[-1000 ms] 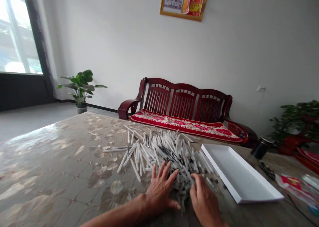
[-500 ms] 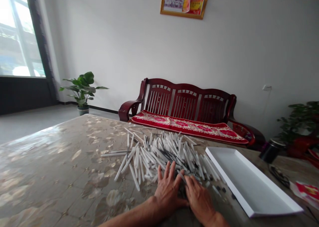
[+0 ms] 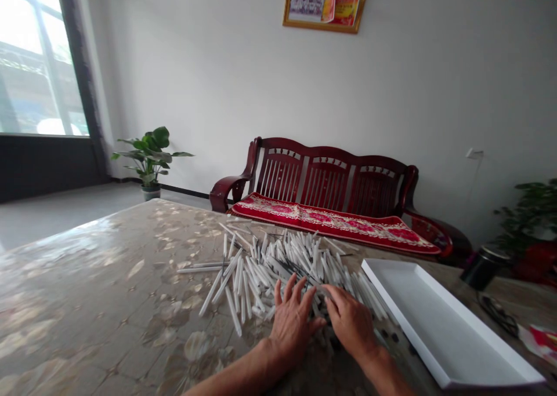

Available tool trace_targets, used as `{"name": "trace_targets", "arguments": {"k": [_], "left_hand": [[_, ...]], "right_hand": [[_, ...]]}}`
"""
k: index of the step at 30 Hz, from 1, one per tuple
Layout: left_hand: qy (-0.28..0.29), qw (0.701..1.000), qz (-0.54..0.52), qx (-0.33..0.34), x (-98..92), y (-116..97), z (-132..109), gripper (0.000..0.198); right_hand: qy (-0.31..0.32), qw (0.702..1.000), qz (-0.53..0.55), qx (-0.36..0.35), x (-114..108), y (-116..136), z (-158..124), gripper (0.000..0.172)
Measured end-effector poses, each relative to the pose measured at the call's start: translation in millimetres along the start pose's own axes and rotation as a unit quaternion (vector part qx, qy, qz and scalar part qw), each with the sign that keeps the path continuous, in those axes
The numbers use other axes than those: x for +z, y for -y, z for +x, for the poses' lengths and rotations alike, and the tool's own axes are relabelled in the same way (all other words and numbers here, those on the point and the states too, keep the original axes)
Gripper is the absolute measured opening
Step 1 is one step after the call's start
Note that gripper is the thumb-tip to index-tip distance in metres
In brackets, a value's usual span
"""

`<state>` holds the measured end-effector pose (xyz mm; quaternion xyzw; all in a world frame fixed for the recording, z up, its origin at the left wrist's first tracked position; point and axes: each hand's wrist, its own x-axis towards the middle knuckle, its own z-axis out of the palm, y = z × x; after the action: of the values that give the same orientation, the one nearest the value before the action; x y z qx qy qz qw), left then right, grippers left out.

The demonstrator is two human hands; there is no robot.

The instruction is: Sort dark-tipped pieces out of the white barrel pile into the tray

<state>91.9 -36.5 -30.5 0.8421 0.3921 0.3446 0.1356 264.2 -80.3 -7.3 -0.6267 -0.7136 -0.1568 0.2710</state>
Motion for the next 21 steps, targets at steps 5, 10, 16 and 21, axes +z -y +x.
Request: {"name": "trace_targets", "arguments": {"k": [5, 10, 16, 21], "left_hand": [[-0.119, 0.964, -0.206, -0.119, -6.9, -8.8, 28.8, 0.024], [-0.185, 0.786, -0.536, -0.246, -8.3, -1.2, 50.6, 0.023], [-0.247, 0.623, -0.662, -0.335, -20.5, 25.5, 49.5, 0.034], [-0.225, 0.618, -0.682, -0.321, -19.2, 38.8, 48.4, 0.032]], "right_hand": [[0.013, 1.000, -0.016, -0.021, -2.1, 22.8, 27.0, 0.039], [0.005, 1.000, -0.016, -0.023, 3.5, 30.1, 40.7, 0.053], [0.019, 0.999, -0.050, -0.002, 15.8, 13.8, 43.6, 0.050], [0.036, 0.997, -0.069, -0.013, 25.2, 10.5, 42.5, 0.040]]}}
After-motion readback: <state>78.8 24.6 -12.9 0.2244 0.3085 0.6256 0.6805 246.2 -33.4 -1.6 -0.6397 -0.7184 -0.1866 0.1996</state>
